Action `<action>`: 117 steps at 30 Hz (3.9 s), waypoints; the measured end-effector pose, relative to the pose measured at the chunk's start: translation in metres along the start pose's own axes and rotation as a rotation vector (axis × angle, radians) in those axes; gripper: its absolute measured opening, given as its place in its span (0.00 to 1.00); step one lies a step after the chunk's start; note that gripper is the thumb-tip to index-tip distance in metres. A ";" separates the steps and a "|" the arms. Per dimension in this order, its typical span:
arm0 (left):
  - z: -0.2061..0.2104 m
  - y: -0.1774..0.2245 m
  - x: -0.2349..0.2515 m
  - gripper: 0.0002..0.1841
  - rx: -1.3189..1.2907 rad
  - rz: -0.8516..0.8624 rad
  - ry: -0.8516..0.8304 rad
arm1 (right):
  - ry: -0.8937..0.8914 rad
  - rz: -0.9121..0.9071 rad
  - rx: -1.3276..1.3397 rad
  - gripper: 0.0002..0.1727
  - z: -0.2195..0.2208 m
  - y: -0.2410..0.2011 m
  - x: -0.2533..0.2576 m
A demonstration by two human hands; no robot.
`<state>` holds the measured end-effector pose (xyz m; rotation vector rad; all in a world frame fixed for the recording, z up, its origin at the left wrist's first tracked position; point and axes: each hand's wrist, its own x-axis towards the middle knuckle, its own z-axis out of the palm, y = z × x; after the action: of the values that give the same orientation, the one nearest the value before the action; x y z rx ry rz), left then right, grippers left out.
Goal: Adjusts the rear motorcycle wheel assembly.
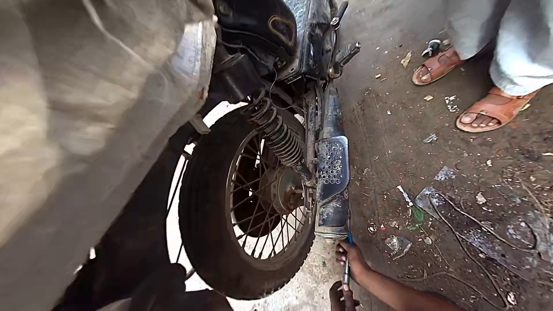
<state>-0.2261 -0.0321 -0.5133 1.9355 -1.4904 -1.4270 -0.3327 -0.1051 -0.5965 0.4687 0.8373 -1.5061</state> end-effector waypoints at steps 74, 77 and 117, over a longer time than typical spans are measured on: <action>0.011 0.114 0.140 0.31 -0.986 -0.302 -0.101 | -0.492 -0.521 -1.724 0.21 0.031 -0.177 0.029; 0.018 0.114 0.138 0.25 -0.724 -0.113 0.111 | -0.512 -0.536 -1.706 0.21 0.030 -0.176 0.029; 0.013 0.093 0.132 0.15 -0.323 0.360 0.186 | -0.567 -0.590 -1.730 0.15 0.031 -0.184 0.029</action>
<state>-0.2928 -0.1792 -0.5189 1.4749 -1.3427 -1.2044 -0.5093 -0.1574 -0.5569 -1.4851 1.4822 -0.7873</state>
